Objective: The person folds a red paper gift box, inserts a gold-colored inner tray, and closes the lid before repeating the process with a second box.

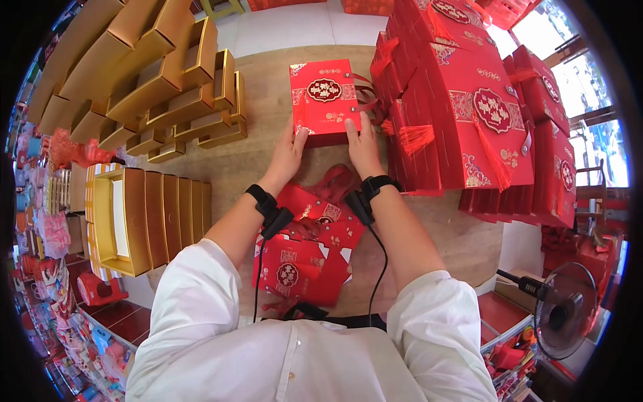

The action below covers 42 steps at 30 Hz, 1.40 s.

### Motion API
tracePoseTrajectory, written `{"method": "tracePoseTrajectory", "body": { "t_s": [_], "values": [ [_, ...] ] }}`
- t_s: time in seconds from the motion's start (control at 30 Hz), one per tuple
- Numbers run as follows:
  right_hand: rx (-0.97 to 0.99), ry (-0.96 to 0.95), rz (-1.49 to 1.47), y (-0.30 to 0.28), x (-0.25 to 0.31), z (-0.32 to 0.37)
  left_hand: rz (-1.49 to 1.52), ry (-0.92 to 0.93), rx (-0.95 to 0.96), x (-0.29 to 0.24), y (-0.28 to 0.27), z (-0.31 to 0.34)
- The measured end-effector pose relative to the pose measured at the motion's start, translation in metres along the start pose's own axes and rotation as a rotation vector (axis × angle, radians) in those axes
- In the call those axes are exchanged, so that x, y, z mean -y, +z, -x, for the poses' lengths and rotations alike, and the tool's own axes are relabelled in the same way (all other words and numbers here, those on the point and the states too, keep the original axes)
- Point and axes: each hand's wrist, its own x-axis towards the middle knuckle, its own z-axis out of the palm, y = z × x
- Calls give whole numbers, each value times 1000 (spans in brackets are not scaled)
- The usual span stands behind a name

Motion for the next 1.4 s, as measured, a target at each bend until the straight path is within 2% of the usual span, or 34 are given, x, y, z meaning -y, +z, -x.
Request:
{"method": "tracePoseTrajectory", "body": {
  "t_s": [0.13,0.37,0.43,0.47,0.53,0.6,0.67,0.73,0.77,0.83,0.87,0.93,0.97,1.03,1.1,1.17,1.2,1.23,1.27,1.3,1.37,1.4],
  "values": [
    [-43,-73,86,0,1,4,-44,-39,7,-2,-3,3],
    [31,-23,141,-2,-2,0,43,-91,-2,6,0,6],
    [-174,-108,39,1,-29,2,185,-340,2,9,-7,19],
    [-161,-95,37,-6,-36,15,179,-356,1,11,-17,32],
    [105,-96,92,-31,-20,62,-139,-124,1,15,-46,66],
    [443,145,-121,-61,-19,109,-20,-304,140,3,-83,111],
    [622,201,-90,-82,-36,154,-5,-511,211,11,-111,169],
    [801,400,14,-100,-42,185,-282,-477,174,0,-128,223],
    [806,391,9,-100,-47,199,-289,-475,165,-4,-128,245],
    [806,430,-43,-95,-50,216,-163,-613,160,-15,-124,273],
    [815,405,-45,-92,-46,220,-171,-604,137,-26,-119,286],
    [844,451,-128,-80,-27,223,-263,-469,118,-44,-96,296],
    [848,437,-129,-79,-26,223,-206,-498,-7,-50,-89,296],
    [699,212,142,-73,-33,223,-315,-416,-98,-47,-90,292],
    [736,226,205,-71,-46,222,-418,-334,-192,-46,-94,284],
    [767,247,270,-75,-57,222,58,-965,191,-49,-102,274],
    [751,306,165,-78,-53,225,60,-959,187,-53,-100,276],
    [734,366,59,-82,-48,228,157,-865,179,-56,-97,278],
    [731,360,60,-87,-45,229,253,-770,172,-60,-94,281],
    [688,372,25,-91,-43,227,252,-759,170,-69,-92,279],
    [629,375,-14,-101,-32,223,305,-478,84,-102,-92,272],
    [606,467,-280,-105,-17,222,306,-465,91,-118,-92,269]
  ]
}}
